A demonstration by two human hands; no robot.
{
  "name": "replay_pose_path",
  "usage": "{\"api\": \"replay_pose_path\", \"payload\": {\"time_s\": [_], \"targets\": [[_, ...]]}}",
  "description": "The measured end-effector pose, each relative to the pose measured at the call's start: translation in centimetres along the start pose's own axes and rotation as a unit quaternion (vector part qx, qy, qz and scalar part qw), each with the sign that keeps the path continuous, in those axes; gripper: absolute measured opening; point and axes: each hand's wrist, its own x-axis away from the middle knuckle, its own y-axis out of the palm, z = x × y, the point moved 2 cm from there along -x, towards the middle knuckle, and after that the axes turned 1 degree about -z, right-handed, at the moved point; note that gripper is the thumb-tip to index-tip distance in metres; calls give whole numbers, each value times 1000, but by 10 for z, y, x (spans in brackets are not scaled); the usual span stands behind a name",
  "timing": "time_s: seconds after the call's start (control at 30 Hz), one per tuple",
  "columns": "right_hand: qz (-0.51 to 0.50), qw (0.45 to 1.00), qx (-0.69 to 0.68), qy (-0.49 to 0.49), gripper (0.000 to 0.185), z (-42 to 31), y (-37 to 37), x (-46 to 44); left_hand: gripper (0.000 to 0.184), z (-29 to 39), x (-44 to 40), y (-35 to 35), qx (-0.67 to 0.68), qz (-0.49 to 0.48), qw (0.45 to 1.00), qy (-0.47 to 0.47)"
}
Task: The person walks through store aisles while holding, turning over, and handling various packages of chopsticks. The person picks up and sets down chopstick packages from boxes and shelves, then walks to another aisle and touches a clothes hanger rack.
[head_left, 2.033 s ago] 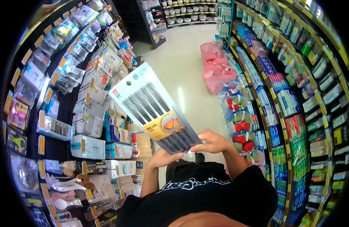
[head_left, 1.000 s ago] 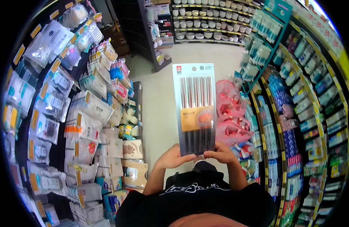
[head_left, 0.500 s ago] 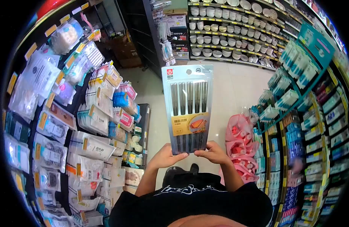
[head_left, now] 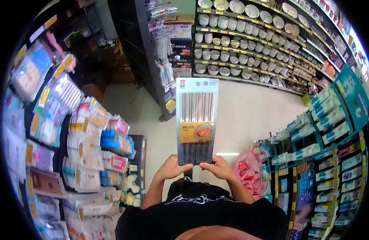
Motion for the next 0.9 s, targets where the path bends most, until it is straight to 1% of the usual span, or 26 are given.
{"api": "replay_pose_path", "payload": {"time_s": [0.03, 0.07, 0.1, 0.17, 0.27, 0.37, 0.47, 0.5, 0.6, 0.7, 0.8, 0.83, 0.9], "targets": [[8, 999, 33, -1, 29, -5, -14, -25, 22, 8, -25, -20, -30, -5, 999, -12], [14, 998, 63, 4, 30, -8, -25, -44, 24, 9, -50, -37, -9, -13, 1000, -9], [11, 998, 56, -10, 32, -18, -38, -63, 26, 7, -75, -52, 14, -21, 1000, -8], [0, 1000, 23, -8, 32, -25, -63, -99, 29, 4, -122, -77, 81, -51, 995, 12], [4, 999, -47, 11, 30, -16, -97, -143, 28, 4, -182, -101, 89, -79, 993, -11], [25, 994, -101, 16, 26, -8, -136, -187, 26, -11, -240, -112, 110, -83, 990, -20], [54, 992, -109, 16, 25, -2, -179, -234, 30, -26, -300, -123, 86, -67, 994, -10], [59, 992, -112, 10, 24, 4, -197, -253, 30, -32, -322, -128, 82, -67, 994, -26], [60, 989, -132, 7, 24, 12, -252, -311, 30, -41, -392, -141, 103, -45, 993, -32], [71, 993, -96, 1, 25, 2, -310, -367, 31, -40, -466, -160, 65, -17, 998, -21], [61, 997, -51, -22, 27, -11, -372, -424, 30, -30, -540, -184, -5, -5, 998, -54], [52, 995, -78, -25, 28, -15, -390, -443, 32, -27, -565, -190, -2, -1, 1000, -4], [57, 994, -82, -36, 26, -18, -419, -480, 37, -33, -605, -198, 46, 57, 997, 2]]}}
